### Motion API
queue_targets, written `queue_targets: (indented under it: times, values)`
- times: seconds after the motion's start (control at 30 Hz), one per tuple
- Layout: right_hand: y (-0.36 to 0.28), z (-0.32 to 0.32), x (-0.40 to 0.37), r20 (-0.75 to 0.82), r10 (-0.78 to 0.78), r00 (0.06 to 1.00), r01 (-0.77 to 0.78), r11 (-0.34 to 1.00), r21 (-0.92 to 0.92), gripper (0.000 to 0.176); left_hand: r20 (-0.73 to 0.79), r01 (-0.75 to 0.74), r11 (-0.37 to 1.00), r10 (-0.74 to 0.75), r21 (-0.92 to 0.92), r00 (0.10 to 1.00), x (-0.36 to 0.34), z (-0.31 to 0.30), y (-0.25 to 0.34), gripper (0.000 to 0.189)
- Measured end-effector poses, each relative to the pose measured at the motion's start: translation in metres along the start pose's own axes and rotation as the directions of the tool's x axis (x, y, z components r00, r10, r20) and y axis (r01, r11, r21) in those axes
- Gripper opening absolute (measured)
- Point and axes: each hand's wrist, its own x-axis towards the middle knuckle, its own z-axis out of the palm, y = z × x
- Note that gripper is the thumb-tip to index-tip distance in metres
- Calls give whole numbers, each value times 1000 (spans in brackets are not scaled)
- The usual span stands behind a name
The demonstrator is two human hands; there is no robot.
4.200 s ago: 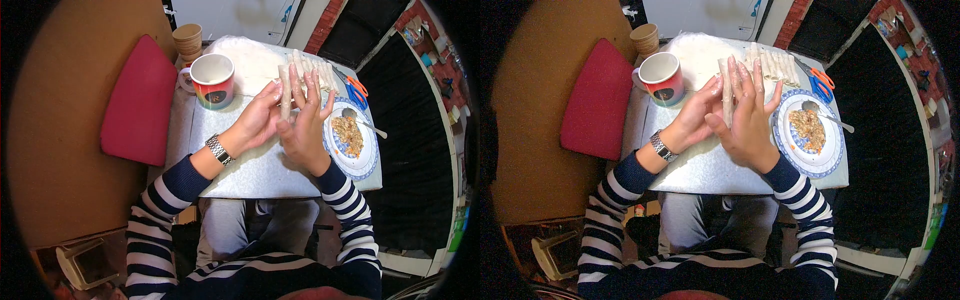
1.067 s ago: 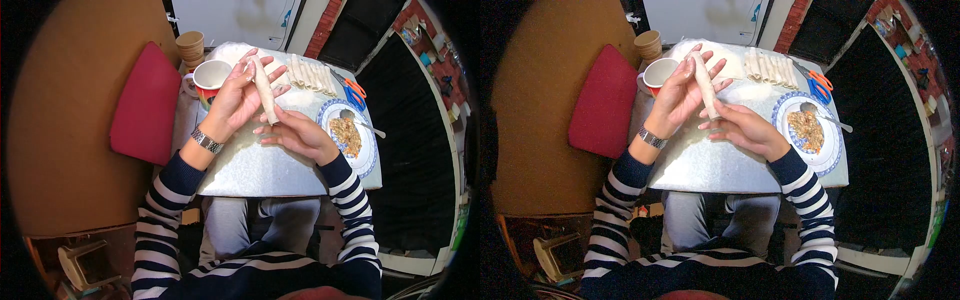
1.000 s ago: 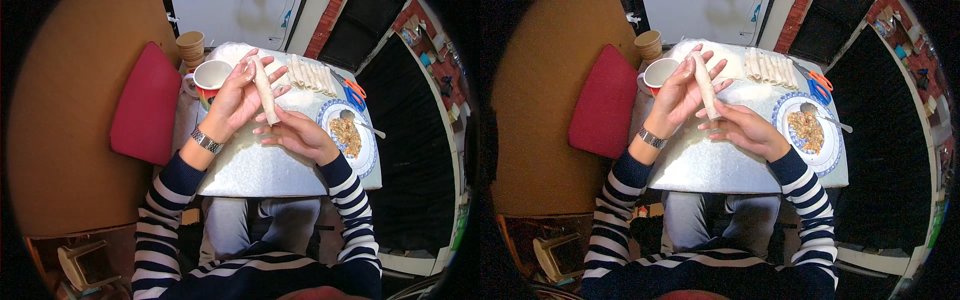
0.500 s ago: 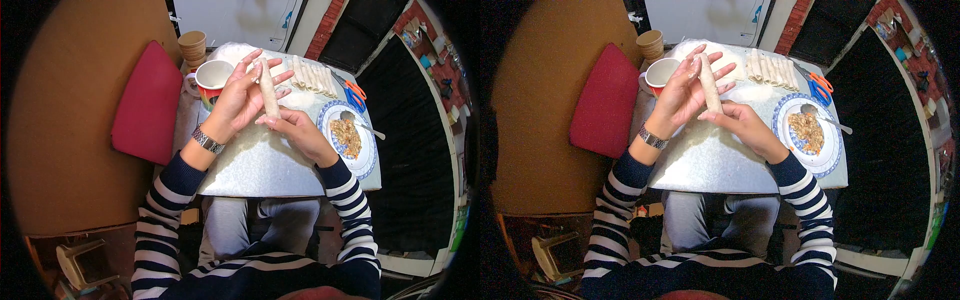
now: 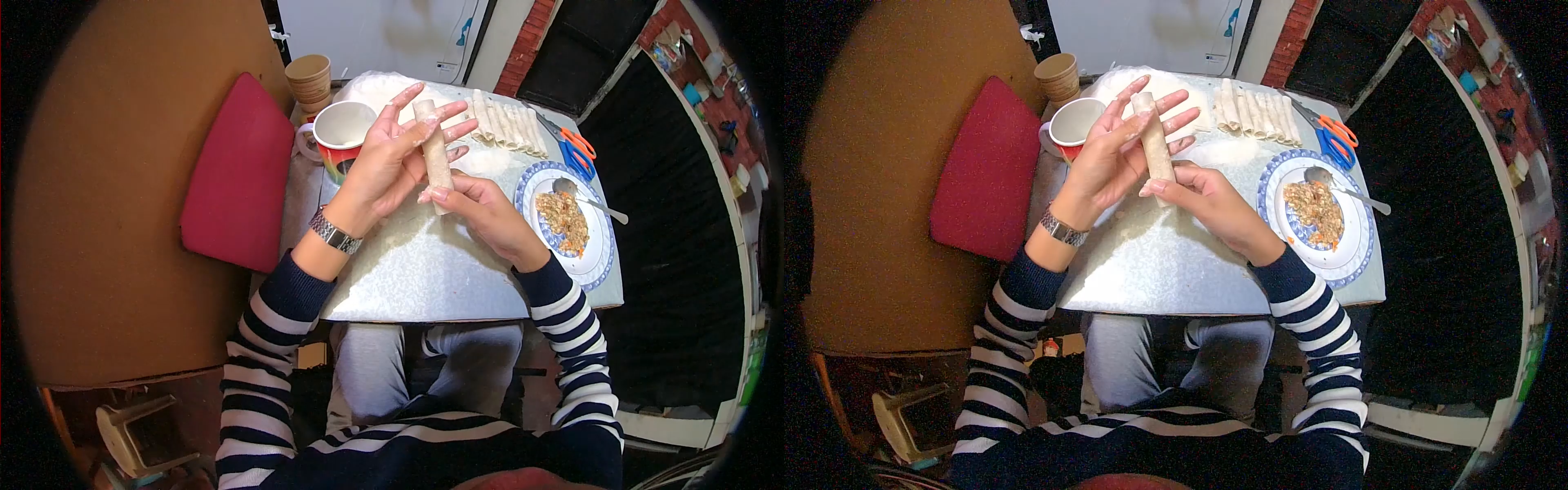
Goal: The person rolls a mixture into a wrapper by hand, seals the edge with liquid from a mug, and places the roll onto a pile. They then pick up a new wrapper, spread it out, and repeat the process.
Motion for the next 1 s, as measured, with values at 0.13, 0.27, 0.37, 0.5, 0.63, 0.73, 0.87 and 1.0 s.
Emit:
queue_targets:
  times: [0.13,0.27,0.37,0.5,0.63,0.73,0.87,1.0]
  values:
    - [-1,-1,0,2,-25,1000,25,999,-45,30,34,-15,999,14,40,999,0,-1,2,52]
    - [-7,1,-2,-37,-130,991,126,987,-102,30,-19,-23,995,25,101,1000,1,2,5,49]
    - [1,-5,0,-185,-431,883,293,816,-498,27,-80,5,992,5,126,997,0,1,5,46]
    - [-4,-9,0,-227,-698,679,164,446,-880,21,-137,106,976,-81,192,987,-1,0,-1,46]
    - [-6,-9,-4,-170,-737,654,-12,214,-977,23,-83,182,980,-175,78,981,-2,-1,-8,48]
    - [-7,-9,-6,-164,-728,666,-57,169,-984,24,-97,239,968,-246,-79,964,-2,-5,-15,50]
    - [-11,-9,-8,-155,-756,636,-80,135,-988,27,-79,280,898,-324,-340,943,-1,-6,-17,56]
    - [-15,-9,-9,-172,-764,622,-87,151,-985,33,-5,280,878,-306,-387,952,0,-12,-16,57]
